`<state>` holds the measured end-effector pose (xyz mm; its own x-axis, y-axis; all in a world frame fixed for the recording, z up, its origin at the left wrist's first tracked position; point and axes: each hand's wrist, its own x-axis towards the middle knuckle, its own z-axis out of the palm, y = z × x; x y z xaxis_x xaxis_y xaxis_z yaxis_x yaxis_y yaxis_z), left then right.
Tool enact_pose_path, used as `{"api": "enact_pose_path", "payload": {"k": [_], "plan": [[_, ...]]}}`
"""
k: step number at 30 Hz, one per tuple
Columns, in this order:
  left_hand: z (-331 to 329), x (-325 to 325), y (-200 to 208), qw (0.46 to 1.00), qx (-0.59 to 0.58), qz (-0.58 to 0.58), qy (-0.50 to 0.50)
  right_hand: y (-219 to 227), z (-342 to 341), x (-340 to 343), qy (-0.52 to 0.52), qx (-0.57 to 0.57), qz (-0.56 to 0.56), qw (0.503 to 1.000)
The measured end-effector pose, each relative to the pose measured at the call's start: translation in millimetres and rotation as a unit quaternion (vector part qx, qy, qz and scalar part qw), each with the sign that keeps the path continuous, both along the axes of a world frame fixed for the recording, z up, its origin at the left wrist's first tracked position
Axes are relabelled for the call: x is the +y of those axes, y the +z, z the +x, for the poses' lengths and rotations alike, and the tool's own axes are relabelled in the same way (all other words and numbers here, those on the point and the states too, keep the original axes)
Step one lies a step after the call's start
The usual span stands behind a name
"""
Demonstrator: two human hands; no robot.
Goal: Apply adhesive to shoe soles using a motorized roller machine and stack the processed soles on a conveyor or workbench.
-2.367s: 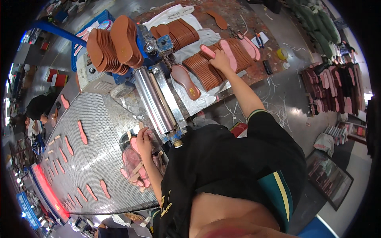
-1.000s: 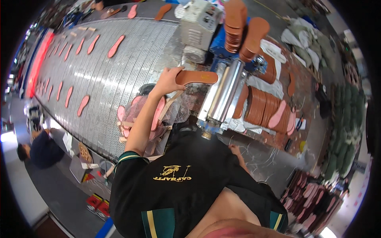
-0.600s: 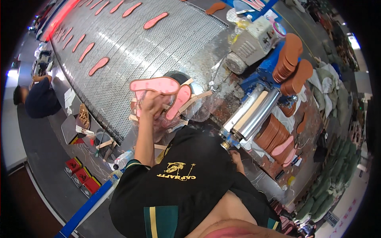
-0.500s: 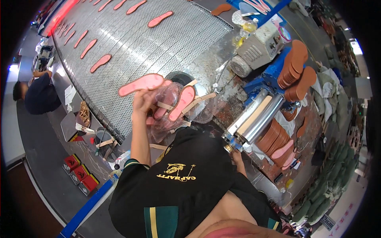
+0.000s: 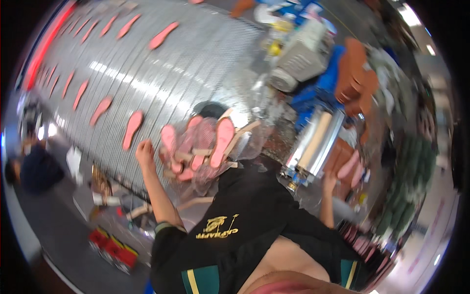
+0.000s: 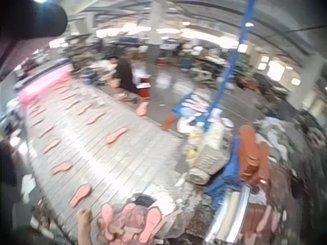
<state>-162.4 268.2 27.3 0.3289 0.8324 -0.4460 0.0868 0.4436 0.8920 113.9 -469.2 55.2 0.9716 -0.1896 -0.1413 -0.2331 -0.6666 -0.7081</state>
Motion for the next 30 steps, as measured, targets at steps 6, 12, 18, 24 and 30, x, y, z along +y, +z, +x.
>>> {"api": "enact_pose_path", "payload": {"k": [6, 12, 18, 24, 30], "plan": [[64.6, -66.5, 46.9, 0.976, 0.023, 0.135, -0.167, 205.7, 121.1, 157.9, 0.035, -0.317, -0.094, 0.943], [129.9, -158.1, 59.2, 0.949, -0.035, 0.028, -0.312, 261.6, 167.4, 223.5, 0.106, -0.354, -0.298, 0.880], [142.7, -212.9, 52.8, 0.897, -0.098, -0.002, -0.431, 269.2, 170.7, 231.7, 0.108, -0.290, -0.320, 0.895], [156.9, -217.0, 53.4, 0.878, -0.111, -0.025, -0.464, 278.2, 171.6, 202.8, 0.092, -0.365, -0.112, 0.920], [194.0, -225.7, 74.7, 0.860, -0.114, -0.033, -0.496, 242.2, 156.9, 114.8, -0.074, -0.297, 0.440, 0.844]]}}
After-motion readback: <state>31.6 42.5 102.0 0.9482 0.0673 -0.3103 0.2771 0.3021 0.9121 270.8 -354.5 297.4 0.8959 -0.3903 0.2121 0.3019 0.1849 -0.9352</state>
